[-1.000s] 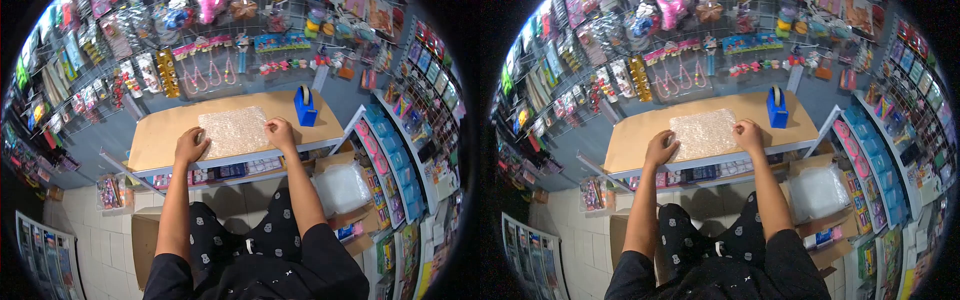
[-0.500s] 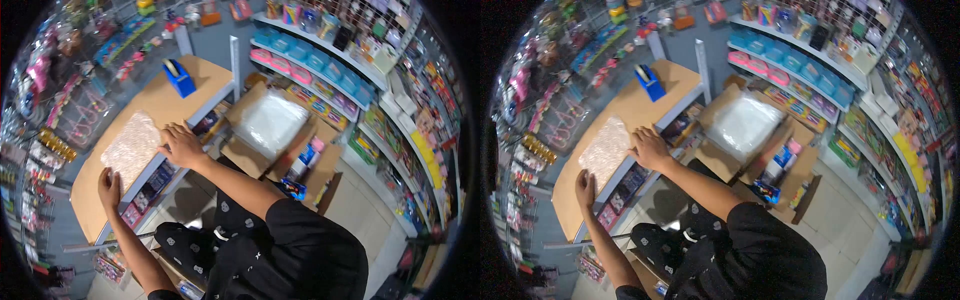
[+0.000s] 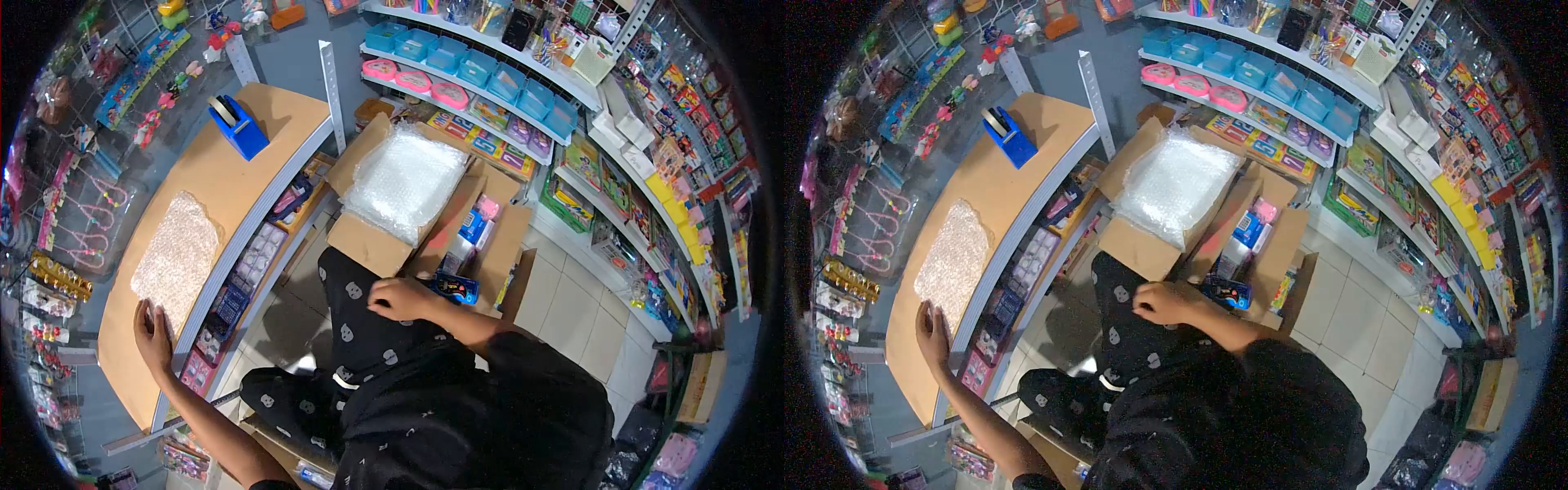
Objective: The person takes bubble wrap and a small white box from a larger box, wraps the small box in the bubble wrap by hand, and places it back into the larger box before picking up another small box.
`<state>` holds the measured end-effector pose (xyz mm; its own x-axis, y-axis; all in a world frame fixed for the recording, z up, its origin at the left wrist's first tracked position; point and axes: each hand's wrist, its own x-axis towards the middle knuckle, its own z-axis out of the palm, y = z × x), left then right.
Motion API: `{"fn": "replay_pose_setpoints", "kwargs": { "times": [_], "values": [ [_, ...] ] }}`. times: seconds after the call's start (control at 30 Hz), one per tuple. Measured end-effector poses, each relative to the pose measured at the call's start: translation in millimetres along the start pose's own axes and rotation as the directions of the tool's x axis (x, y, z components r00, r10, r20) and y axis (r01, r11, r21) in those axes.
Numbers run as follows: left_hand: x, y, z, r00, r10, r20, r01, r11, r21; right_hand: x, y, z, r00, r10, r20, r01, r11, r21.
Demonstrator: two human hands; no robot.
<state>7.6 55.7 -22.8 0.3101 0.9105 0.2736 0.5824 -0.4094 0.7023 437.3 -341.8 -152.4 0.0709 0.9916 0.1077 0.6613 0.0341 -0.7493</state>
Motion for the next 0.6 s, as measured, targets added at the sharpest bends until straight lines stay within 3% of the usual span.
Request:
{"fn": "replay_pose_setpoints", "kwargs": {
  "times": [0.03,0.1,0.17,0.23,0.3,0.37,0.4,0.5,0.53,0.6],
  "values": [
    [-0.6,-1.2,1.9,1.000,-0.010,-0.004,0.010,1.000,-0.021,-18.5,7.4,-12.0,1.000,0.009,-0.028,-0.009,1.000,0.003],
    [-1.3,0.4,0.9,1.000,-0.031,-0.006,0.030,0.998,-0.058,-50.1,31.5,-27.3,0.982,0.181,-0.044,-0.180,0.983,0.035],
    [-1.7,-3.1,-0.3,0.999,-0.030,0.013,0.031,0.998,-0.060,-72.6,49.5,-56.7,0.957,0.290,-0.023,-0.291,0.955,-0.063],
    [-1.5,-1.0,-0.7,0.999,-0.031,0.015,0.032,0.997,-0.064,-101.4,100.3,-65.8,0.955,0.253,-0.157,-0.273,0.954,-0.123],
    [-3.4,8.7,-1.9,0.999,-0.040,0.016,0.041,0.999,-0.034,-116.7,131.2,-83.6,0.859,0.474,-0.193,-0.497,0.862,-0.095],
    [-5.3,17.9,-0.9,0.998,-0.065,0.011,0.065,0.998,0.001,-130.0,179.3,-72.6,0.541,0.795,-0.275,-0.635,0.601,0.486],
    [-4.7,16.8,0.4,0.998,-0.056,0.012,0.057,0.998,-0.008,-131.6,201.9,-66.3,0.354,0.910,-0.215,-0.564,0.391,0.728],
    [-2.7,9.1,-1.5,0.999,-0.039,0.016,0.039,0.999,-0.014,-125.0,230.0,-43.8,0.238,0.971,-0.036,-0.359,0.123,0.925],
    [-2.1,7.6,-1.9,0.999,-0.041,0.018,0.041,0.999,-0.011,-121.5,232.7,-39.3,0.331,0.944,-0.021,-0.399,0.160,0.903],
    [-1.0,2.3,-1.9,0.999,-0.046,0.017,0.047,0.999,-0.027,-104.2,227.1,-24.1,0.277,0.960,-0.049,-0.517,0.192,0.834]
  ]
}}
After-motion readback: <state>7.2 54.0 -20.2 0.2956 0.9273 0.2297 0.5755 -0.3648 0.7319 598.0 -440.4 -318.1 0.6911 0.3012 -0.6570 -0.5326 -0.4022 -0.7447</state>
